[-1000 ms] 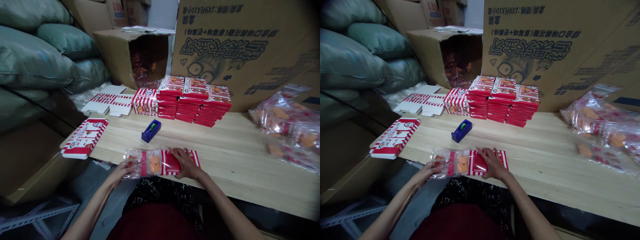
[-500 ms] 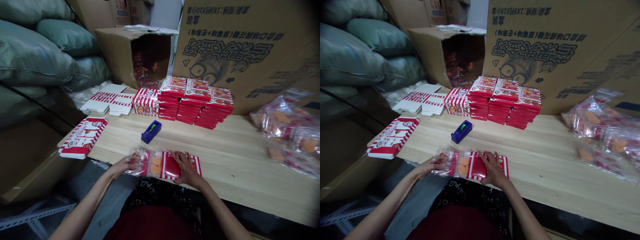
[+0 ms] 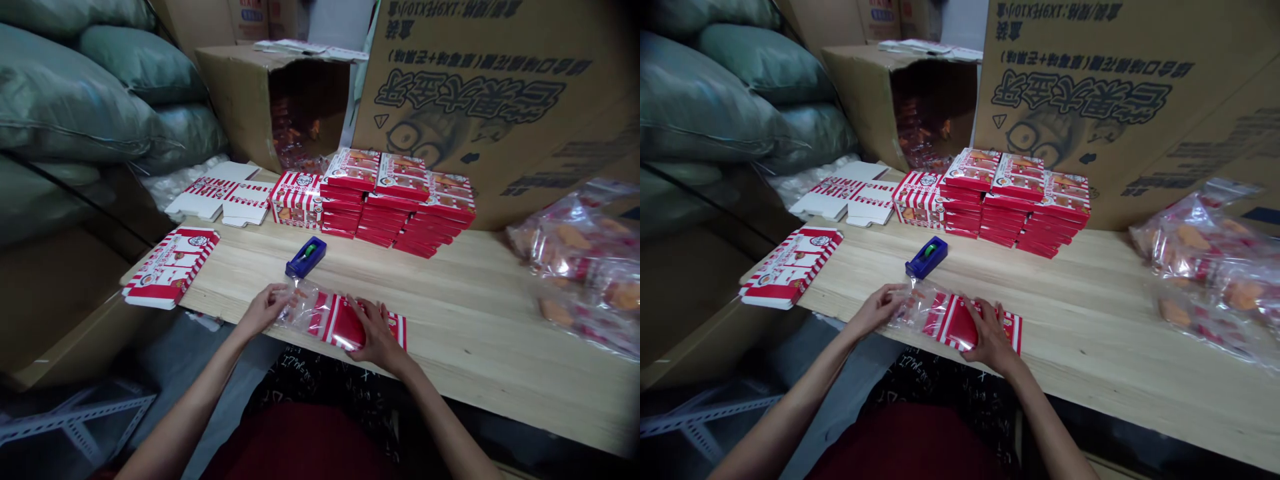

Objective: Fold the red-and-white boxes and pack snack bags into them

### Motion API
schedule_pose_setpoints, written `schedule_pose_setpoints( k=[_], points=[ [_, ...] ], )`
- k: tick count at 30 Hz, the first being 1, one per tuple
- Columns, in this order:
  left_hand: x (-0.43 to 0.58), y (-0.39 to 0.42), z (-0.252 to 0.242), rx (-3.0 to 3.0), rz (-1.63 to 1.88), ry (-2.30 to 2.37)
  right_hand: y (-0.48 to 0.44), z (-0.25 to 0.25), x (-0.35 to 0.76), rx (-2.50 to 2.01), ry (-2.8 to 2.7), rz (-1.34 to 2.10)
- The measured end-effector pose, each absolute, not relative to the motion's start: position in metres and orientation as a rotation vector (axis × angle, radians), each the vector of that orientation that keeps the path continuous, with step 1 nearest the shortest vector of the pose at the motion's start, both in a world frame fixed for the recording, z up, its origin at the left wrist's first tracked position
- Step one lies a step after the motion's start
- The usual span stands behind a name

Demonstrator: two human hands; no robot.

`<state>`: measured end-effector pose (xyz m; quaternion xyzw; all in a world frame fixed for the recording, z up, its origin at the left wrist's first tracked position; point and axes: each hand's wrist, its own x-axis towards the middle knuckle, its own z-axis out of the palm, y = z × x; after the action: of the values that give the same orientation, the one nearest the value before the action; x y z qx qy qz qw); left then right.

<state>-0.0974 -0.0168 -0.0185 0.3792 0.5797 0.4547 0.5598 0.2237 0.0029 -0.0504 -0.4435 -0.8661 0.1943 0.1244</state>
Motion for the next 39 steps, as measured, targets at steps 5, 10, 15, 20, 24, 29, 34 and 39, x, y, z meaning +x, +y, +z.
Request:
schedule_pose_setpoints(
  k=[5, 10, 15, 20, 24, 29, 34, 39],
  points=[
    [-0.099, -0.016, 0.008, 1.096, 1.032, 1.420, -0.005, -0.038, 0.211, -1.233, -2.483, 0.524],
    [-0.058, -0.023, 0.032, 1.525, 0.968, 1.498, -0.015, -0.024, 0.193, -1.200, -2.377, 0.397],
    [-0.026, -0.026, 0.051, 1.749, 0.908, 1.380, -0.025, -0.016, 0.183, -1.244, -2.288, 0.365],
    [-0.017, -0.015, 0.065, 1.889, 0.890, 1.134, -0.029, -0.015, 0.187, -1.333, -2.154, 0.371],
    [-0.001, -0.018, 0.071, 1.916, 1.196, 1.251, -0.035, -0.004, 0.185, -1.459, -1.781, 0.343],
    [0.026, -0.029, 0.063, 1.479, 1.144, 0.963, -0.054, 0.013, 0.182, -1.527, -1.344, 0.323],
    [0.026, -0.028, 0.069, 1.495, 0.981, 0.830, -0.059, 0.036, 0.209, -1.319, -1.102, 0.804],
    [0.034, -0.033, 0.077, 1.350, 1.069, 0.895, -0.055, 0.051, 0.211, -1.195, -0.957, 1.004]
  ],
)
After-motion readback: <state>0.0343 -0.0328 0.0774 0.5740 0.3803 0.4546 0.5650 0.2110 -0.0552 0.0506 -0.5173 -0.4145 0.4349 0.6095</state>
